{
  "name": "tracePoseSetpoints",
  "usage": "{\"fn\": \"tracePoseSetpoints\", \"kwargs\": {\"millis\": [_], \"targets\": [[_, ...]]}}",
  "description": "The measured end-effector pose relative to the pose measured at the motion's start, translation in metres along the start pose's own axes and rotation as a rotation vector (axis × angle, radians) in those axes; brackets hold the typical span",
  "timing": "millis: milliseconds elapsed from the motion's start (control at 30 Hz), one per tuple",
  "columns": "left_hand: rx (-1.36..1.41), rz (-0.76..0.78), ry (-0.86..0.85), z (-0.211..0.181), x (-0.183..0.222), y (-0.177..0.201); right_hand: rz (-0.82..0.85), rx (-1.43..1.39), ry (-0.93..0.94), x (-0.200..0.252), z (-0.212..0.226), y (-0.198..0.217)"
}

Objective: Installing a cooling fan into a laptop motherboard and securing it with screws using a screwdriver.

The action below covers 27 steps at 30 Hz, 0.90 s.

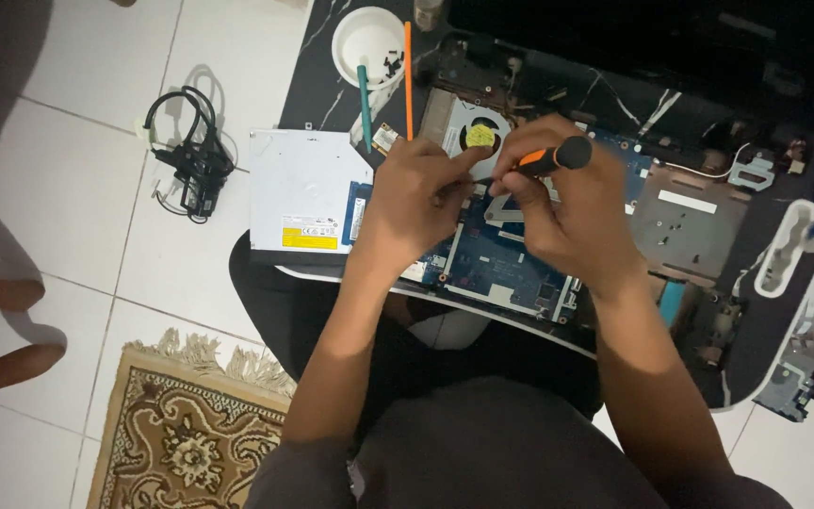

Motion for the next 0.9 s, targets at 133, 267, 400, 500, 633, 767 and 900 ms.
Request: {"fn": "tracePoseSetpoints", "kwargs": {"millis": [133,267,400,500,633,767,900], "targets": [[-0.012,0.006,-0.059,-0.006,-0.001,0.001,-0.005,-0.003,0.014,0.000,0.001,-0.002],[0.112,-0.083,0.012,-0.010,0.004,0.014,-0.091,-0.012,0.061,0.007,-0.003,0.006],[0.441,-0.246,0.209,-0.011,0.012,0.031,-0.256,-0.066,0.082,0.027,-0.010,0.023],[0.637,-0.280,0.336,-0.003,0.021,0.022,-0.439,-0.083,0.091,0.043,-0.011,0.034],[0.685,-0.297,0.402,0.000,0.027,0.017,-0.560,-0.191,0.065,0.053,-0.013,0.037],[0.782,-0.310,0.389,0.001,0.029,0.011,-0.563,-0.282,0.167,0.052,-0.005,0.040],[0.802,-0.316,0.390,-0.001,0.032,0.011,-0.519,-0.277,0.136,0.057,-0.009,0.042]]}}
Point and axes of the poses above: each hand's wrist, its own x-axis away from the middle knuckle, its own y-axis out of the back of the hand, z = x × y, the point moved 9 cm from there along -x, towards the middle knuckle, and after that the axes turned 5 degrees about -x, right-handed, at the moved point
